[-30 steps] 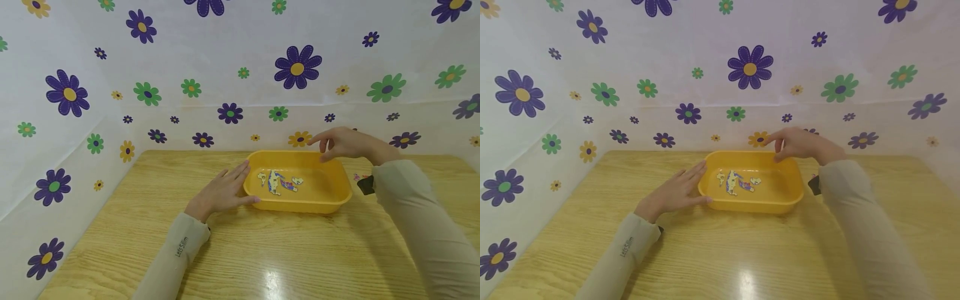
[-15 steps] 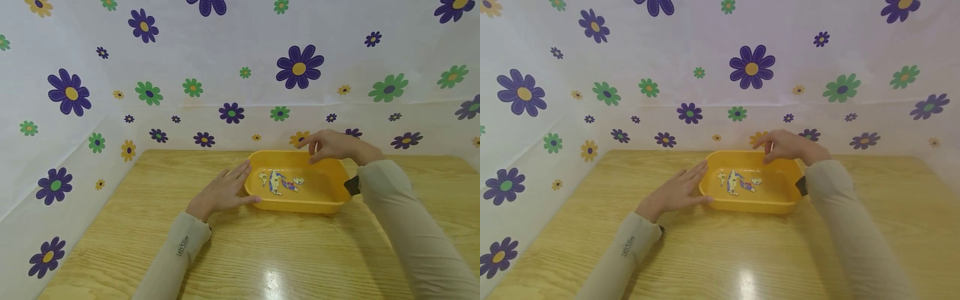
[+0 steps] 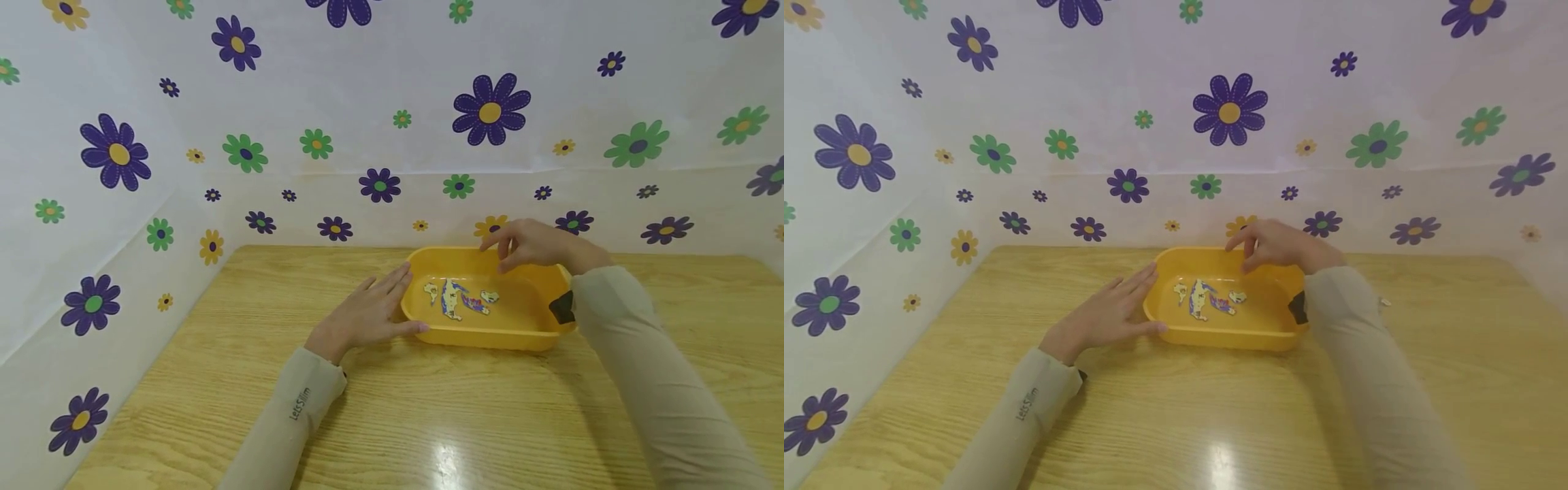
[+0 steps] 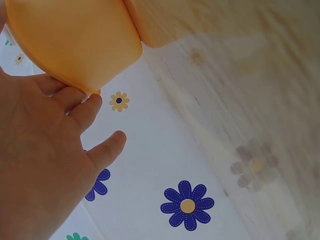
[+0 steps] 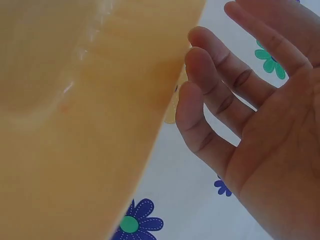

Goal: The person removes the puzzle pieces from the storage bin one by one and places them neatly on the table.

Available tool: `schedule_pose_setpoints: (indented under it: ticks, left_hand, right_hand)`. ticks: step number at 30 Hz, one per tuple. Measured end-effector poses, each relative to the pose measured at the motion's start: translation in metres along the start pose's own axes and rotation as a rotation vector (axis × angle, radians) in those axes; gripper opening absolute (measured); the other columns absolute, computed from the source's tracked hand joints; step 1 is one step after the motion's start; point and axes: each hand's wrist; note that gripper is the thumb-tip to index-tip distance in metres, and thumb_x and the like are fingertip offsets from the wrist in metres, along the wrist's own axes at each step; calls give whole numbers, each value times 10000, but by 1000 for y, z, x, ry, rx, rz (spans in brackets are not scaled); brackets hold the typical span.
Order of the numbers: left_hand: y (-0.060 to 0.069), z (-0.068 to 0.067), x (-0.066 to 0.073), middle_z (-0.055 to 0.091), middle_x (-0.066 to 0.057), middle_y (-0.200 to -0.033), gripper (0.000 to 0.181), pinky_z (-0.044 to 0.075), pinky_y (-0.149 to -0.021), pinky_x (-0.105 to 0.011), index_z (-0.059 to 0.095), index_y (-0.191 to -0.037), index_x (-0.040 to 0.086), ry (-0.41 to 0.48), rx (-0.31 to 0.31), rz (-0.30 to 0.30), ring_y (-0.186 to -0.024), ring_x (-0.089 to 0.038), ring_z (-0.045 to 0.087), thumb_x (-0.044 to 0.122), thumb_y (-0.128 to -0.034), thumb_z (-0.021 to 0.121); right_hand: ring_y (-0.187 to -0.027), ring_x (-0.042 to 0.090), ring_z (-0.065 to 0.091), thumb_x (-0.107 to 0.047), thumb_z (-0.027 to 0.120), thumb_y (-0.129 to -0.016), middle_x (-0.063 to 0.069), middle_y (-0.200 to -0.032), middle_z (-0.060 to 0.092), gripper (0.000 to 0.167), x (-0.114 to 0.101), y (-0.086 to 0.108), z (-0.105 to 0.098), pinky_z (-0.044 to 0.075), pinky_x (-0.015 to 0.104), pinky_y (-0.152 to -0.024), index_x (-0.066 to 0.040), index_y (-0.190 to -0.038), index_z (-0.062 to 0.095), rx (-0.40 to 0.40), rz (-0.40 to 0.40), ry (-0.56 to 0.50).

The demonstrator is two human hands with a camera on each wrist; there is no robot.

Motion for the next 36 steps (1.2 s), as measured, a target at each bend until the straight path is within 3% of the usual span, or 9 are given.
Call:
schedule_pose_setpoints:
  ticks: [7, 17, 22, 36]
  left_hand:
    - [0, 0, -1, 17, -93, -1693, 968, 104, -1234, -528, 124, -1616, 17, 4, -1, -4, -1552, -220, 39, 649, -982, 493]
    - [-1, 2, -2, 18, -94, -1691, 971, 118, -1232, -532, 123, -1613, 17, -1, 6, -1, -1552, -246, 69, 660, -982, 485]
    - [-1, 2, -2, 15, -88, -1692, 974, 115, -1233, -529, 129, -1614, 21, -8, 7, 0, -1553, -230, 54, 669, -978, 482]
    - [-3, 1, 1, -1, -73, -1688, 965, 113, -1235, -518, 118, -1614, 28, -10, -1, -8, -1552, -229, 57, 667, -984, 471]
  right_hand:
    - [-769, 220, 536, -38, 754, -837, 68, -898, 634, 459, 8, -6, 11, 507, 326, -657, 48, -1280, 669, -119, 80, -91]
    - [-749, 164, 541, -32, 783, -824, 2, -811, 661, 441, 19, -12, 28, 484, 283, -665, 63, -1244, 684, -249, 100, -65]
    - [-728, 141, 531, -39, 801, -809, -25, -742, 637, 439, 21, -12, 31, 453, 271, -661, 85, -1216, 691, -245, 55, -23]
    - [-678, 135, 492, -7, 794, -815, -25, -702, 555, 356, 25, -15, 39, 410, 271, -623, 35, -1164, 740, -233, 91, 38]
Point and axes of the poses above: each hand's wrist, its own y-axis away from the middle knuckle, its own z-axis out of the palm, x = y × z
